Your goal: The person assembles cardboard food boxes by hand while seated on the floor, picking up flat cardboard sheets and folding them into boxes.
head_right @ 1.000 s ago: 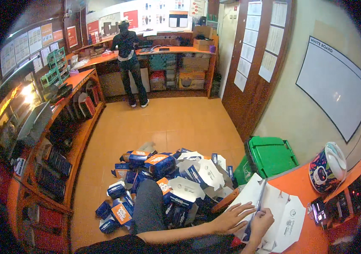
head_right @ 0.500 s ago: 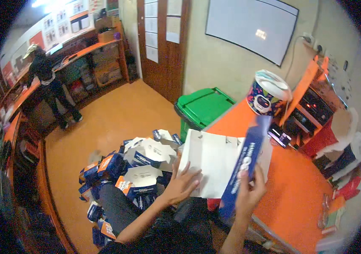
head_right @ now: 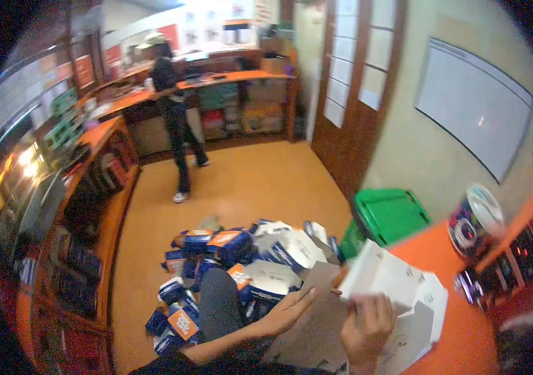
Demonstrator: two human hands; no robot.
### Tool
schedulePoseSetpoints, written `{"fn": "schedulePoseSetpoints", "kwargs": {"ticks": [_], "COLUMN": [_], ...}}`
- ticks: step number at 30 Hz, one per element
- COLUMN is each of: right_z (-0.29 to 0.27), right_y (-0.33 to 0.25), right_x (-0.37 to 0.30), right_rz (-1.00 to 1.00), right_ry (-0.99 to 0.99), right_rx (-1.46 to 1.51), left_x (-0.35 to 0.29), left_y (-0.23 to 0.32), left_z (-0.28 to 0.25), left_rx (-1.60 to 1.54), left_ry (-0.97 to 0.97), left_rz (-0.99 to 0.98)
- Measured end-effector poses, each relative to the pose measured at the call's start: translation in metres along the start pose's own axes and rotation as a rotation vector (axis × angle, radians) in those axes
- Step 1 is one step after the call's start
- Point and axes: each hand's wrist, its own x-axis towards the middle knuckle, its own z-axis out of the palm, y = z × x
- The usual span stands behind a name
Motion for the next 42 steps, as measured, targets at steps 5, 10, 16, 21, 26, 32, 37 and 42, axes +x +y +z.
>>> {"fn": "schedulePoseSetpoints", "kwargs": {"ticks": [5,10,16,21,26,32,37,42], "right_z": [0.025,0.031,0.042,0.071,0.062,0.062,0.092,0.081], "right_y": [-0.04,-0.067,-0.045,-0.075,-0.087,-0.087,-0.068,-0.072], "right_x": [-0.005,0.002,0.016,0.008,0.003,-0.003,-0.003,0.012], "right_rz": [-0.16,-0.202,-0.277,-0.17,-0.298,-0.146,-0.327,-0.531], "right_ry": [0.04,0.4,0.358,0.436,0.3,0.205,0.187,0.09], "right_rx": [0.21,0.494,0.228,0.69,0.565,0.748,0.505,0.377], "left_x": [-0.016,-0.044,-0.06,-0.034,-0.023,-0.022,-0.013,-0.035], "left_y": [0.008,0.035,0.055,0.006,-0.008,-0.032,-0.024,-0.008], "left_z": [0.002,-0.016,0.001,0.008,0.0,-0.022,-0.022,-0.038], "left_rx": [-0.022,0.502,0.976,0.608,0.347,-0.018,0.313,0.017], "left_ry": [0.361,0.228,0.991,0.67,0.617,0.618,0.907,0.913], "left_rz": [0.403,0.47,0.915,0.69,0.665,0.429,0.682,0.44]}}
